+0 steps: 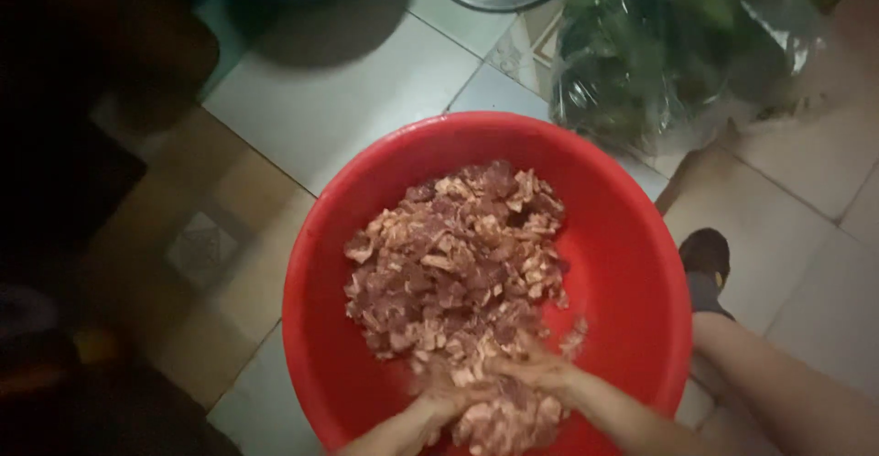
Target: The recorder mixes chopped raw meat with a dark marinade by hand in a large red plastic bowl.
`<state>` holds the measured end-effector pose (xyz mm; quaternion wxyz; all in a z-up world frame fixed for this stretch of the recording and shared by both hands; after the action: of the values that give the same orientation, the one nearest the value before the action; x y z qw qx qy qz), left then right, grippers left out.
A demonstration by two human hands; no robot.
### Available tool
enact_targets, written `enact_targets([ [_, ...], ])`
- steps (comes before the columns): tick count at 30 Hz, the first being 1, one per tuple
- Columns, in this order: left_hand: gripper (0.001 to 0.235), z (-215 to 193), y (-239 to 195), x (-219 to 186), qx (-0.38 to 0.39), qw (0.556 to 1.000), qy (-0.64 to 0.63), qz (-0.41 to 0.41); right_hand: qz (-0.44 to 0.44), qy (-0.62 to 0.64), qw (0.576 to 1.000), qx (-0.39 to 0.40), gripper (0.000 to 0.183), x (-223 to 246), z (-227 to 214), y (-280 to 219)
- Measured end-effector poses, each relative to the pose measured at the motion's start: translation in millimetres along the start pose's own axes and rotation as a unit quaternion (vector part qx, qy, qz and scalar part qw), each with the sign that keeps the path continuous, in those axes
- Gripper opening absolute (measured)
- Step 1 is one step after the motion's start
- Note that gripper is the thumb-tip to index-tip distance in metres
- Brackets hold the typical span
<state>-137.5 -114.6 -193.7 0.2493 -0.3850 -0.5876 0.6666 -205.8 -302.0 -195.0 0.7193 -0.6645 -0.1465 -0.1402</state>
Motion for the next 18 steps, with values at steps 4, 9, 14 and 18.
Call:
enact_targets([
  [4,0.148,10,-33,-41,0.089,0.992,-0.086,0.032,0.044,-0.031,0.997,0.050,0.141,5,16,7],
  [9,0.109,4,-39,-71,0.041,0.982,-0.015,0.183,-0.021,0.035,0.998,0.046,0.127,16,21,-6],
  [14,0.043,-22,-117,-138,-0.036,0.923,0.037,0.382,-0.065,0.189,0.980,0.009,0.090,25,24,-13],
  [18,0.030,-49,-143,-165,-0.100,0.916,0.205,0.329,-0.136,0.196,0.971,-0.025,0.096,111,5,-45],
])
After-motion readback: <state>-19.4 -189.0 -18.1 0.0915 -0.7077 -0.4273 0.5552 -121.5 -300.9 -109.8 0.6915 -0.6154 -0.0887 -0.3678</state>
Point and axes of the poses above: each hand's wrist, its own y-axis towards the middle knuckle, its own z-axis out of the palm, x = y × z, the point moved 10 cm from there along y, towards the middle knuckle, and after that the axes turned 3 degrees about x, right-handed, at the moved point
